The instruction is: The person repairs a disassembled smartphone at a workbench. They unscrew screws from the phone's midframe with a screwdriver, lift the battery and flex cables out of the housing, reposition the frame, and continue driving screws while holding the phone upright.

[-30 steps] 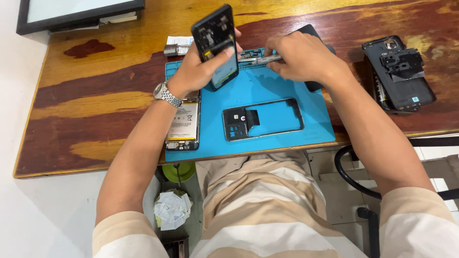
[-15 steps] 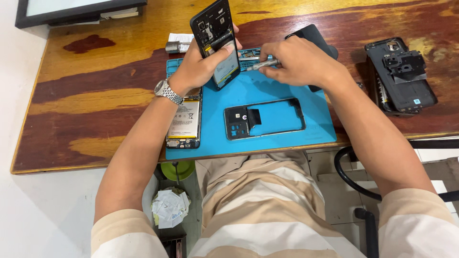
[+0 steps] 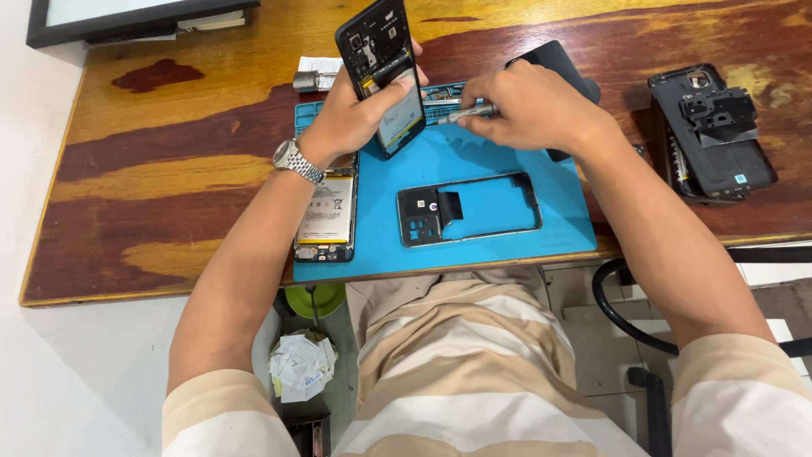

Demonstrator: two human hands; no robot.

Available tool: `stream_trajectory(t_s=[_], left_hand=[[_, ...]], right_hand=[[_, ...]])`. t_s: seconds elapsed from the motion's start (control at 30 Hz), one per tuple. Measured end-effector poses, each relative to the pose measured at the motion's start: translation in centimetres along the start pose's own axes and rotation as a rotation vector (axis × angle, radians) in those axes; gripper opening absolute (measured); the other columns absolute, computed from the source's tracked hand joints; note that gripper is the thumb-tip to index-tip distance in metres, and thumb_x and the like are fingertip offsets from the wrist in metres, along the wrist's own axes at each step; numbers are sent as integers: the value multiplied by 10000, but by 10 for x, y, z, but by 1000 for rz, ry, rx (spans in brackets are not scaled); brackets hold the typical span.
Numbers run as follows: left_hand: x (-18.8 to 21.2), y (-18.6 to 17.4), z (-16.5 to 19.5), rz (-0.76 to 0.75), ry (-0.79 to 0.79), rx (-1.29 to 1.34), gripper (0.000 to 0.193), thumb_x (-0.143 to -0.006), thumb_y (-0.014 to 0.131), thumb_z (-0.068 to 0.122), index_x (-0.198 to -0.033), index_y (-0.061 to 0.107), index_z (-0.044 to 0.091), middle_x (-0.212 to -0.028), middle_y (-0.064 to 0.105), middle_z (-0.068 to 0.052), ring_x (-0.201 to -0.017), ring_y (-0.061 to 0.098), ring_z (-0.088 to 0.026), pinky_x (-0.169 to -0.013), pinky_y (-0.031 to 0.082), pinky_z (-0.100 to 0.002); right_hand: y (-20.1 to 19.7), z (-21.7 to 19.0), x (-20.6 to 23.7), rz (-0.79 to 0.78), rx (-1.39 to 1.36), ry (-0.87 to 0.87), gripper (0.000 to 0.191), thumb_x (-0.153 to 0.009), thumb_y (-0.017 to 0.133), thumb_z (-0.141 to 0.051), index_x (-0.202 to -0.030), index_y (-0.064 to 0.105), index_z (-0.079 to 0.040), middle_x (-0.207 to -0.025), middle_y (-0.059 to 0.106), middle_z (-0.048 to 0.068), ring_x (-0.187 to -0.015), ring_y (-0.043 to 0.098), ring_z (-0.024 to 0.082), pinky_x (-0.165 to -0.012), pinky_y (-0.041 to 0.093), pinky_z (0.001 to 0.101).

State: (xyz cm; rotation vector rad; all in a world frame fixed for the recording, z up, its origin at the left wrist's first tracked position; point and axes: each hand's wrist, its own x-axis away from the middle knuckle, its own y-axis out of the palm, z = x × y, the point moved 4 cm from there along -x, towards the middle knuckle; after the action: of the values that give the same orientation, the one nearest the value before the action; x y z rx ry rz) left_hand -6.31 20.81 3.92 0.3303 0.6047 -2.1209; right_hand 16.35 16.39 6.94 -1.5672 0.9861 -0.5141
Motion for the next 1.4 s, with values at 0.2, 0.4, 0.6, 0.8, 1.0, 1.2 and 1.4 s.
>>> stream_trajectory(t_s=[0.2, 0.4, 0.6, 0.8, 1.0, 1.2, 1.4], left_hand=[[-2, 0, -5, 73, -103, -1, 379, -1049, 636, 227, -1368, 529, 50, -1154, 718, -64, -1120, 708, -181, -1023, 566, -374], [-3, -2, -7, 123, -201, 44, 449, -1005, 669, 311, -1328, 510, 43, -1115, 687, -70, -1060, 728, -179, -964, 580, -368], [-4, -7, -6, 144, -179, -104, 453, -1015, 684, 331, -1342, 555, 45, -1160, 716, -83, -1141, 687, -192, -1020, 533, -355], [-1, -5, 4, 67, -106, -59, 415, -1049, 650, 277, -1385, 528, 67, -1201, 734, -75, -1193, 683, -176, -1064, 540, -342], [3, 4, 49, -115, 203, -159, 340, -1114, 670, 125, -1438, 600, 49, -1230, 757, -92, -1163, 736, -164, -1032, 595, -330], [-1, 22, 72, -255, 299, -421, 345, -962, 777, 66, -1302, 727, 38, -1010, 765, -161, -761, 696, -247, -708, 576, -330], [1, 20, 75, -214, 393, -474, 355, -946, 785, 33, -1295, 723, 32, -1030, 754, -190, -761, 716, -278, -701, 581, -318]], right_hand=[[4, -5, 0, -5, -6, 49, 300, -978, 697, -357, -950, 784, -72, -656, 678, 188, -656, 684, 389, -653, 552, 482], [3, -12, 0, 16, 23, 40, 260, -923, 726, -281, -1030, 678, -49, -691, 683, 189, -699, 690, 396, -657, 540, 492], [3, -12, 0, 71, -135, -73, 448, -863, 829, -249, -1119, 546, -14, -757, 672, 199, -738, 686, 421, -651, 530, 500], [5, -7, 1, 50, -87, -118, 355, -755, 738, -89, -1100, 675, -27, -900, 722, 196, -821, 715, 397, -720, 565, 484], [-12, 20, 7, 78, 68, 120, 252, -853, 753, -166, -1092, 764, -88, -888, 739, 188, -840, 704, 394, -757, 546, 508], [-15, 29, 9, 156, 119, 148, 217, -911, 766, -223, -1058, 755, -64, -879, 724, 194, -857, 692, 410, -752, 533, 521], [-10, 25, 7, 144, 126, 131, 225, -920, 761, -234, -1066, 754, -63, -861, 725, 199, -839, 693, 416, -760, 537, 523]])
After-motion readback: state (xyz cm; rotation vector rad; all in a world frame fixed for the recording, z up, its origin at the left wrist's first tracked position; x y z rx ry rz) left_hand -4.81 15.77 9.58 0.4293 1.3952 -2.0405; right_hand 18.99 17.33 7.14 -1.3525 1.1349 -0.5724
